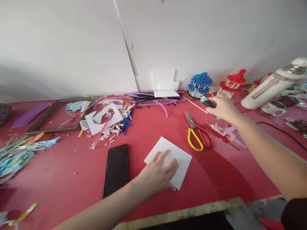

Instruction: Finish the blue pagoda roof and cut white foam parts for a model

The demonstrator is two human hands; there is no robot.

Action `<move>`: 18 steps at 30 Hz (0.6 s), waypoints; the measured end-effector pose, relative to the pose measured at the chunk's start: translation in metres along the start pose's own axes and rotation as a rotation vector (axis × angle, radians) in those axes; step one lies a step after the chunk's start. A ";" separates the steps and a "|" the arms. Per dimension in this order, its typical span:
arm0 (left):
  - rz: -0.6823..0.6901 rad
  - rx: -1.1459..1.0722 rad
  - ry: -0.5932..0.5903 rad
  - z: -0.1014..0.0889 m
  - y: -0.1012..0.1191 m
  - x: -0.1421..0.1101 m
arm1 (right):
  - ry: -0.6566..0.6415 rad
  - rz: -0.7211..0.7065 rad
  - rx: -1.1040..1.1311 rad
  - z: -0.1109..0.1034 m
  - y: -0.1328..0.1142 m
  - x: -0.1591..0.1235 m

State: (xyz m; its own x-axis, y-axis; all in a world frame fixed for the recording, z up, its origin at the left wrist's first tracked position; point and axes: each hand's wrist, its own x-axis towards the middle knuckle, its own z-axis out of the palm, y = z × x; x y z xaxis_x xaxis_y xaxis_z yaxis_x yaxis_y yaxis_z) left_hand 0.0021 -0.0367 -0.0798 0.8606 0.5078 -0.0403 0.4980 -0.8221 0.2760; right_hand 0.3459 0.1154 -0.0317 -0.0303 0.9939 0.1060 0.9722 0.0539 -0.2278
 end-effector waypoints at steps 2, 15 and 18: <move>0.095 -0.023 -0.006 -0.012 -0.020 -0.008 | 0.005 -0.069 0.054 0.005 -0.025 -0.019; 0.043 -0.085 0.255 -0.024 -0.012 -0.031 | 0.114 -0.170 0.196 0.034 -0.002 -0.089; -0.001 -0.094 0.280 -0.026 -0.003 -0.030 | 0.067 -0.103 0.185 0.022 0.066 -0.084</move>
State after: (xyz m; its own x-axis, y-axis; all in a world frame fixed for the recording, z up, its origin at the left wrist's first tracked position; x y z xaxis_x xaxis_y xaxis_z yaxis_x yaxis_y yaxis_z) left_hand -0.0280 -0.0432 -0.0542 0.7908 0.5704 0.2221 0.4751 -0.8007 0.3648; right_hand 0.4079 0.0381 -0.0767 -0.1059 0.9738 0.2010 0.9055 0.1780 -0.3853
